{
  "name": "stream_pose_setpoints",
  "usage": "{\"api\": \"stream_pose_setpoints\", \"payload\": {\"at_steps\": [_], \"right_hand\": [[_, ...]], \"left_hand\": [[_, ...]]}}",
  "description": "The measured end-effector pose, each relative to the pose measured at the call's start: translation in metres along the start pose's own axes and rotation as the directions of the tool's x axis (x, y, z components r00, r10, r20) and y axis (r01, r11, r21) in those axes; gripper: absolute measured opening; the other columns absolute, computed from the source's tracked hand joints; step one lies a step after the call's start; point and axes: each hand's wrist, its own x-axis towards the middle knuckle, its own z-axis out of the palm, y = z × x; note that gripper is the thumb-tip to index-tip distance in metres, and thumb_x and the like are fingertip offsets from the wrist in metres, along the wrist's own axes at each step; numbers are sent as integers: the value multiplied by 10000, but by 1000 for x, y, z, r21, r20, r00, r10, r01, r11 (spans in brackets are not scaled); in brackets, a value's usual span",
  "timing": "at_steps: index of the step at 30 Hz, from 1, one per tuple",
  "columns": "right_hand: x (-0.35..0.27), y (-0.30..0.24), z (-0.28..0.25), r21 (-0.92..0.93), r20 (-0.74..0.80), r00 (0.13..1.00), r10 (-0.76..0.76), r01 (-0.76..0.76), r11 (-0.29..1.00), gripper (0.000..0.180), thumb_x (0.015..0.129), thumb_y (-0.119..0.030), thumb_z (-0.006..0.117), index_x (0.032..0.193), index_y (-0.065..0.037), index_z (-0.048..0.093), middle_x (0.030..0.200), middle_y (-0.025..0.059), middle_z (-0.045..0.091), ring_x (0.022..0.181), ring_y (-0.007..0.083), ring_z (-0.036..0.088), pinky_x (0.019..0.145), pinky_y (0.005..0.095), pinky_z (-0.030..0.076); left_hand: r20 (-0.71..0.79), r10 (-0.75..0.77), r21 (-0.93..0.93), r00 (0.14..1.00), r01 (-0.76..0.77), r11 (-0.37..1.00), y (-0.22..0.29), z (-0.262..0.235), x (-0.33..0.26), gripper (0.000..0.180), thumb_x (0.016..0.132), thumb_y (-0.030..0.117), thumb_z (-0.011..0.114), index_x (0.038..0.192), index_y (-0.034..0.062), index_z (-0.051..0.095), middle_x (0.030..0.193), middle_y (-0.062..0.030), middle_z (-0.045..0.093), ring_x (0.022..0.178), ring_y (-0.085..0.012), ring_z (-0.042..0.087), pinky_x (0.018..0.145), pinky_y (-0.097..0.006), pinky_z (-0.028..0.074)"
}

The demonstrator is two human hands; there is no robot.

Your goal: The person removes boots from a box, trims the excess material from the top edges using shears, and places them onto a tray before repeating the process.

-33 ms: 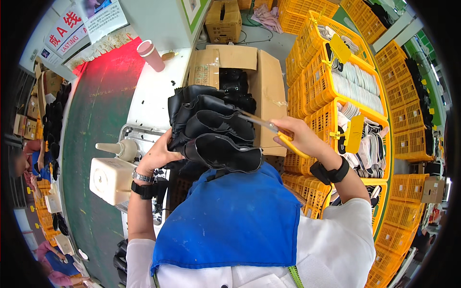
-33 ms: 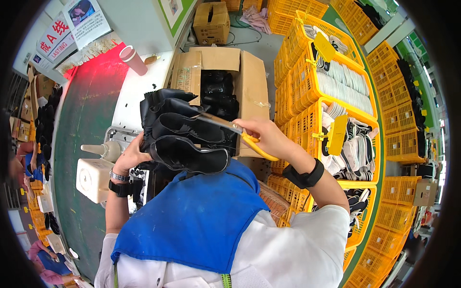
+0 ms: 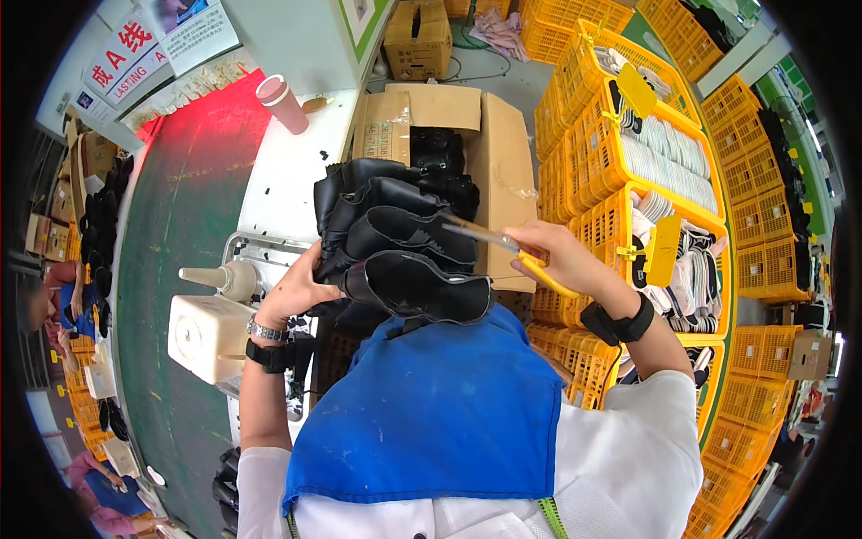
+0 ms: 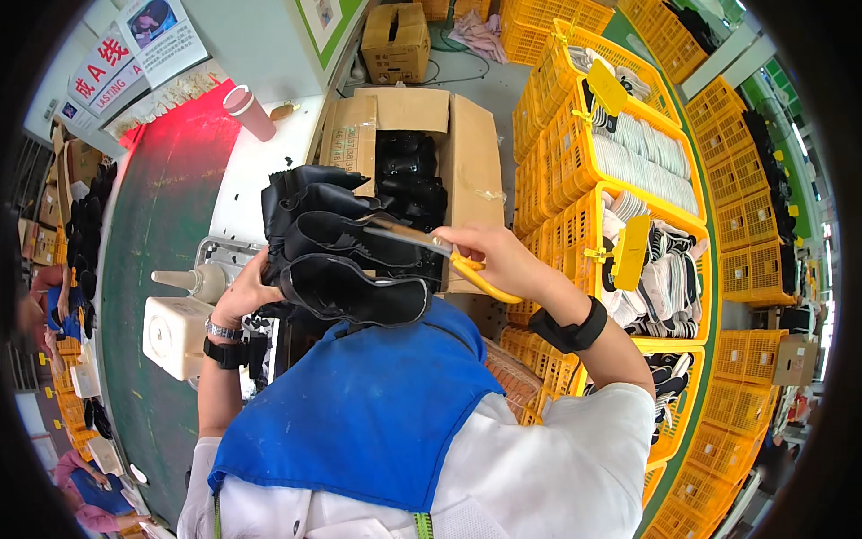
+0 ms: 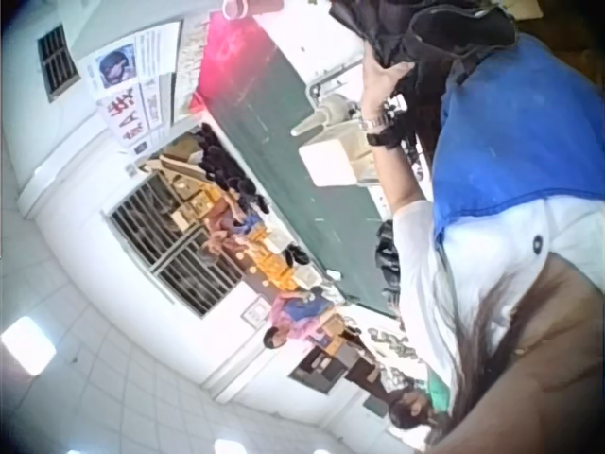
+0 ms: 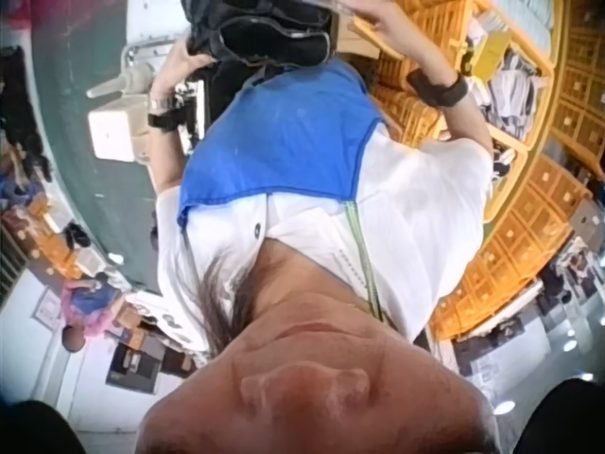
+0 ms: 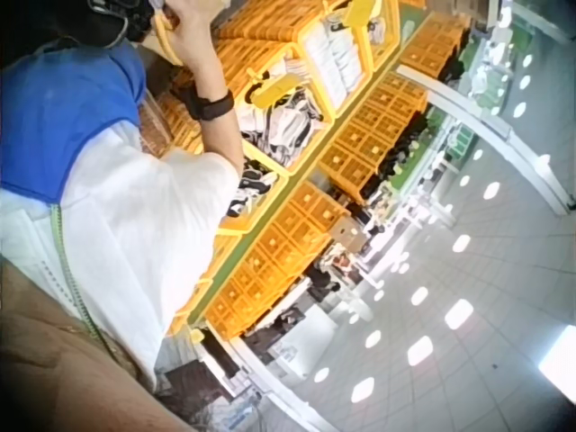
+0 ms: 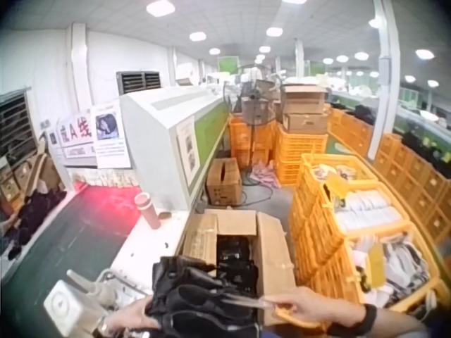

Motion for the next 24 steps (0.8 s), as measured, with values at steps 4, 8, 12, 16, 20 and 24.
{"api": "stream_pose_setpoints", "payload": {"at_steps": [4, 8, 12, 16, 20, 24], "right_hand": [[-4, -11, -3, -47, 101, 995, 22, -17, 999, 456, 777, -27, 633, 1206, -155, 548, 781, 67, 533, 644, 180, 508, 567, 279, 409], [-9, -13, 5, -25, 121, 991, 63, -60, 998, 448, 779, -39, 632, 1201, -169, 554, 815, 70, 552, 674, 200, 546, 607, 286, 449], [-7, -17, 15, 54, 145, 986, 87, -96, 994, 412, 798, -56, 633, 1195, -127, 550, 870, 84, 577, 703, 202, 560, 632, 279, 454], [-4, -24, 20, 121, 132, 990, 56, -72, 990, 384, 808, -62, 629, 1181, -95, 545, 882, 90, 584, 717, 210, 565, 639, 279, 452], [-1, -31, 23, 199, 172, 982, 80, -114, 973, 318, 815, -59, 620, 1124, -59, 546, 880, 109, 601, 729, 222, 572, 627, 286, 445], [0, -30, 26, 168, 204, 971, 124, -160, 973, 279, 816, -52, 612, 1087, -54, 546, 810, 120, 605, 689, 240, 576, 620, 297, 448]], "left_hand": [[-9, -16, -1, 1000, 16, 1000, -6, -2, -3, 825, 639, -10, 719, 1348, -39, 300, 1282, -123, 467, 1170, -177, 445, 1022, -313, 335], [-15, 11, 18, 1000, -11, 1000, -7, 1, -4, 829, 639, -10, 720, 1350, -40, 294, 1280, -120, 468, 1162, -180, 451, 1017, -311, 342], [-5, -11, -25, 1000, 10, 1000, -7, 2, -3, 818, 639, -7, 721, 1341, -41, 304, 1269, -120, 475, 1145, -179, 463, 1004, -303, 357], [-16, -32, 10, 999, 32, 999, -6, 4, -3, 799, 632, -6, 716, 1326, -41, 322, 1249, -122, 488, 1135, -182, 470, 996, -303, 362], [-26, -2, 42, 1000, 3, 999, -12, 3, -3, 793, 626, -7, 707, 1322, -38, 327, 1235, -125, 498, 1129, -187, 475, 995, -308, 363], [-40, -13, 37, 999, 14, 999, -12, 3, -5, 784, 618, -9, 699, 1314, -37, 340, 1227, -131, 504, 1125, -194, 479, 996, -309, 361]]}}
